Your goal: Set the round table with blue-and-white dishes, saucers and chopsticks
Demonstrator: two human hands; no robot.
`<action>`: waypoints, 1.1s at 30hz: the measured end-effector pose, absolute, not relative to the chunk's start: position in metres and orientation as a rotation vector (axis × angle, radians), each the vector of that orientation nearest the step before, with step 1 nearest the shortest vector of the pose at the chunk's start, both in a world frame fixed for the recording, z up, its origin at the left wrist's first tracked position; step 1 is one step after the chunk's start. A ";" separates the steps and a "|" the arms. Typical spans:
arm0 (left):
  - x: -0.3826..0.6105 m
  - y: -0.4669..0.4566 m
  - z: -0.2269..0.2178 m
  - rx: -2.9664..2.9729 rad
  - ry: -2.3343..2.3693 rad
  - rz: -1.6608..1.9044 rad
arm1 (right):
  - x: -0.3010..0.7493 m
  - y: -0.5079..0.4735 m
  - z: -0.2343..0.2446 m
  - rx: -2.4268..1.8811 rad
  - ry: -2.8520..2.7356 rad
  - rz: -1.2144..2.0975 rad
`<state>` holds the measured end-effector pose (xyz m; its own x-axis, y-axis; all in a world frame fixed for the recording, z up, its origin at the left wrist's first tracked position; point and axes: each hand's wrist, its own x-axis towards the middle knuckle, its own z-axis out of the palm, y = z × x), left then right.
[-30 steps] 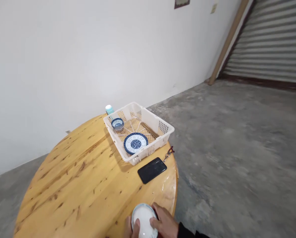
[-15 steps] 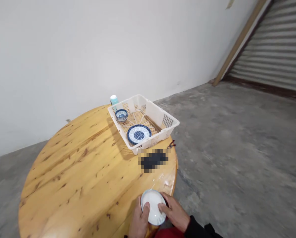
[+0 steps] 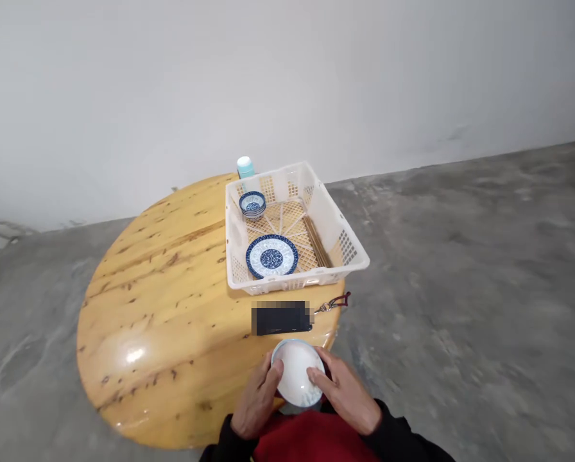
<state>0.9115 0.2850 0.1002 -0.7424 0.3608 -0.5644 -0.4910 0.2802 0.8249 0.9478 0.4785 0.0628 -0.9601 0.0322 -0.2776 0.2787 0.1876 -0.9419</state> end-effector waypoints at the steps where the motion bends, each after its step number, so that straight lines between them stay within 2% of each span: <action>1: 0.913 0.295 0.105 -0.126 1.849 1.561 | 0.944 0.491 0.068 0.269 2.223 -1.865; 7: 0.907 0.333 0.142 -0.218 1.889 1.639 | 0.909 0.541 0.099 0.069 2.022 -1.849; 16: 0.841 0.341 0.197 0.048 1.753 1.789 | 0.841 0.556 0.149 -0.026 2.008 -1.883; 23: 0.774 0.358 0.201 0.030 1.658 1.809 | 0.787 0.573 0.171 0.111 1.973 -1.844; 33: 0.641 0.426 0.180 -0.182 1.786 1.777 | 0.635 0.615 0.163 0.185 2.122 -1.633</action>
<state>0.6414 0.4257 0.1797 -0.8067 0.3136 -0.5008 -0.4992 0.0919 0.8616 0.6345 0.6152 0.1634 -0.8880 -0.1654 -0.4291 0.3724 0.2890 -0.8819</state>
